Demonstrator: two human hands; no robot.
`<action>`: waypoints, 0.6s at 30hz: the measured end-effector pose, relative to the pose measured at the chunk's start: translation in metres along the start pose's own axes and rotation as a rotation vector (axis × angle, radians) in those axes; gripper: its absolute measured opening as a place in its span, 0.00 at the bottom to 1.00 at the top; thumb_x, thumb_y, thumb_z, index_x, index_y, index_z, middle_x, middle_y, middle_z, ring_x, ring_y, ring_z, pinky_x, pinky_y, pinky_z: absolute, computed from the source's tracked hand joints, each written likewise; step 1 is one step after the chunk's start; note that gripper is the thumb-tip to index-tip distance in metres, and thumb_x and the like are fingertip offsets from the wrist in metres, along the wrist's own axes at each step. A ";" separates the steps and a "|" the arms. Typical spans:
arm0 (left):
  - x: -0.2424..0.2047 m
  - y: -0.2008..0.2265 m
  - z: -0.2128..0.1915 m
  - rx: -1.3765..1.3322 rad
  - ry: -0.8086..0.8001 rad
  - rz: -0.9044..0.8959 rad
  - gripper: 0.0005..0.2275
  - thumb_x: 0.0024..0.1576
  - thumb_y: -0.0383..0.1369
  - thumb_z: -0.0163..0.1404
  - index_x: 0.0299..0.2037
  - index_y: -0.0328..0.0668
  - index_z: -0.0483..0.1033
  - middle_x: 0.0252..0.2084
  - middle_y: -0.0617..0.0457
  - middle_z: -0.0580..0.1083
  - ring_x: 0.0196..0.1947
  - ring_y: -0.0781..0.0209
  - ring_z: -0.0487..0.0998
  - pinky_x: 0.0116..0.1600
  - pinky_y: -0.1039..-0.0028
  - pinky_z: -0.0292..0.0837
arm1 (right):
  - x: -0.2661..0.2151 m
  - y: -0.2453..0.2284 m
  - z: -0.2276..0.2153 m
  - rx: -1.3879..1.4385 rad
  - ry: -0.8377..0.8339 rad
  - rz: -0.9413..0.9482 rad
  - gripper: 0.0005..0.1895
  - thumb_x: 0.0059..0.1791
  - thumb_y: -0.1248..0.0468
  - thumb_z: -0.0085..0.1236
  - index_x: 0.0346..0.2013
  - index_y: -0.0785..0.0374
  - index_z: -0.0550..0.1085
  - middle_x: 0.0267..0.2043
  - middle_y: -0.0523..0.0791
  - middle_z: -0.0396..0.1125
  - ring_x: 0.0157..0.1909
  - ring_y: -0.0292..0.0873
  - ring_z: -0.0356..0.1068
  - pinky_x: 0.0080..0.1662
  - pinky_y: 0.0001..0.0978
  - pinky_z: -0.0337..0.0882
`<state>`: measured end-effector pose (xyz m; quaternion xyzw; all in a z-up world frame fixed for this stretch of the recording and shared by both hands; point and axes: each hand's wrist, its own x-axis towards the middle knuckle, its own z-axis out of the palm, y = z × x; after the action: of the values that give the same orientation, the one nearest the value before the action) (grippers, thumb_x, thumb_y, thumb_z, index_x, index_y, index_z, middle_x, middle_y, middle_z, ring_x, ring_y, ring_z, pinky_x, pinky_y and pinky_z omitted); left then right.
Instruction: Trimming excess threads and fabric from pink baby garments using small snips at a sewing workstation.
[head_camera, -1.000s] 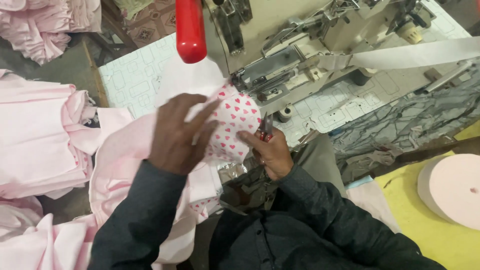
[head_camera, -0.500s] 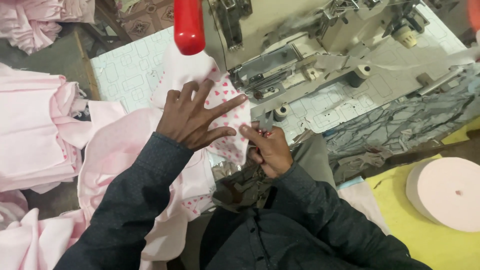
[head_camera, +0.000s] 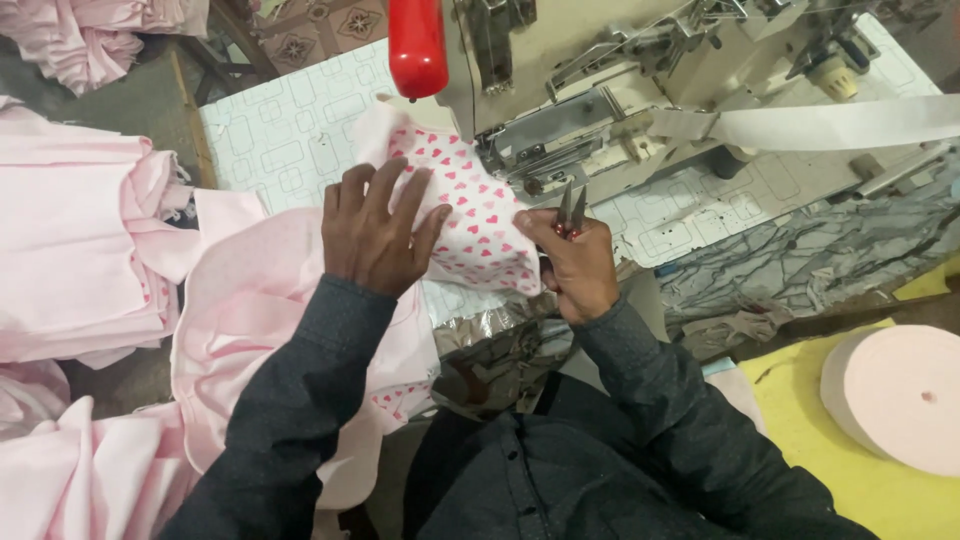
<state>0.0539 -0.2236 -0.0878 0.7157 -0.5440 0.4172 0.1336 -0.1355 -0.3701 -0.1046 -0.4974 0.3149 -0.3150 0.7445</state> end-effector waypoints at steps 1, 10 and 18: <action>-0.007 0.009 0.001 -0.002 -0.001 0.001 0.16 0.61 0.49 0.51 0.51 0.52 0.82 0.50 0.52 0.75 0.46 0.49 0.74 0.42 0.63 0.68 | -0.003 -0.003 0.000 0.001 0.002 0.001 0.08 0.46 0.67 0.71 0.34 0.70 0.81 0.19 0.39 0.54 0.20 0.34 0.66 0.13 0.17 0.58; -0.004 0.088 -0.048 -0.356 0.043 -0.225 0.15 0.59 0.36 0.58 0.57 0.50 0.81 0.54 0.45 0.76 0.50 0.39 0.75 0.51 0.57 0.70 | -0.008 0.003 -0.012 0.067 -0.081 -0.051 0.13 0.44 0.66 0.73 0.37 0.73 0.81 0.18 0.42 0.57 0.10 0.36 0.60 0.11 0.19 0.53; 0.004 0.075 -0.018 -0.356 -0.026 -0.261 0.14 0.62 0.43 0.54 0.54 0.52 0.83 0.51 0.43 0.77 0.54 0.38 0.76 0.60 0.54 0.68 | -0.003 -0.006 0.006 0.099 0.033 0.103 0.13 0.42 0.67 0.74 0.36 0.73 0.81 0.17 0.40 0.57 0.12 0.33 0.60 0.11 0.19 0.54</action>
<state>-0.0210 -0.2432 -0.0935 0.7505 -0.5134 0.2842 0.3039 -0.1340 -0.3664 -0.0967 -0.4379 0.3363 -0.2995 0.7781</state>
